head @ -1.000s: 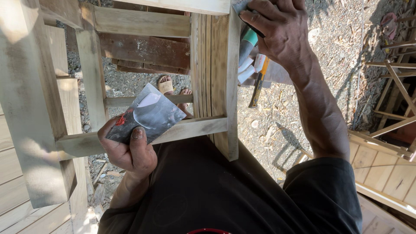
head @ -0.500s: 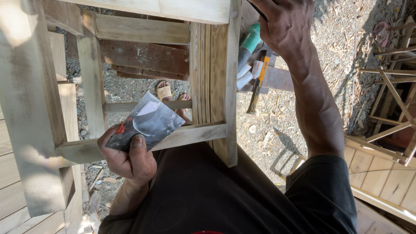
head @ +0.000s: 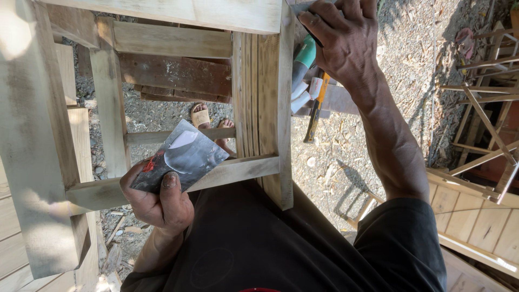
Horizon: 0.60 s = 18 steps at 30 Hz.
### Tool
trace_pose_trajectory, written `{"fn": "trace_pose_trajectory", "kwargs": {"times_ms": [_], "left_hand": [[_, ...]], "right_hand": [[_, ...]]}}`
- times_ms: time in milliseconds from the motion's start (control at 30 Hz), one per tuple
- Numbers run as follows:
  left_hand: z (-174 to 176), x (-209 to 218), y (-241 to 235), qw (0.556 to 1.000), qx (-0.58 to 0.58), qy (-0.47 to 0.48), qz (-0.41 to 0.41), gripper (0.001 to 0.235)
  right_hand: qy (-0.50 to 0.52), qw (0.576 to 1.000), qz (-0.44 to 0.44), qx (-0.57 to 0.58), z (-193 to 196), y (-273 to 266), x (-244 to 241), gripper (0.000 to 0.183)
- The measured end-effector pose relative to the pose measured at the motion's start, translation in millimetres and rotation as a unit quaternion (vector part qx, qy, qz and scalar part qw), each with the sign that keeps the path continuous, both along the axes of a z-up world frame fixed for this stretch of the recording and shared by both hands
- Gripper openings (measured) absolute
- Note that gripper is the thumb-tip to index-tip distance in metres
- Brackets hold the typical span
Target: The person sands the surface of a wooden slatted structure using two pieces of sandpaper. They work on the slats and frame, moving around the structure to reach different sides.
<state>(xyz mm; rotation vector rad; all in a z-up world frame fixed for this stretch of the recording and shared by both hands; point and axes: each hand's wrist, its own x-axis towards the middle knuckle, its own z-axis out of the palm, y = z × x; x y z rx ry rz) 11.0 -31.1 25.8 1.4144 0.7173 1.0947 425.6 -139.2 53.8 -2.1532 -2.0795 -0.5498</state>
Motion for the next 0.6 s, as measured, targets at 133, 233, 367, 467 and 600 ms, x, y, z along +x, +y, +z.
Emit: {"fn": "trace_pose_trajectory", "kwargs": {"times_ms": [133, 233, 367, 467, 600], "left_hand": [[-1.4, 1.5, -0.1, 1.0, 0.01, -0.011, 0.003, 0.036], [-2.6, 1.2, -0.9, 1.0, 0.006, -0.001, 0.015, 0.038], [-2.7, 0.5, -0.6, 1.0, 0.027, 0.005, 0.013, 0.036], [-4.4, 1.0, -0.6, 0.999, 0.031, 0.003, 0.015, 0.036], [-6.1, 4.0, 0.9, 1.0, 0.008, -0.026, 0.011, 0.036]], "right_hand": [[0.045, 0.999, -0.019, 0.015, 8.3, 2.1, 2.7, 0.034], [0.08, 0.996, -0.022, 0.025, 7.0, 9.3, 8.6, 0.046], [0.113, 0.993, -0.041, -0.019, -4.1, 12.4, 13.8, 0.046], [0.077, 0.997, -0.002, -0.016, -12.3, 8.1, 15.4, 0.038], [0.03, 0.999, 0.029, -0.022, -8.5, -2.2, 16.9, 0.031]]}}
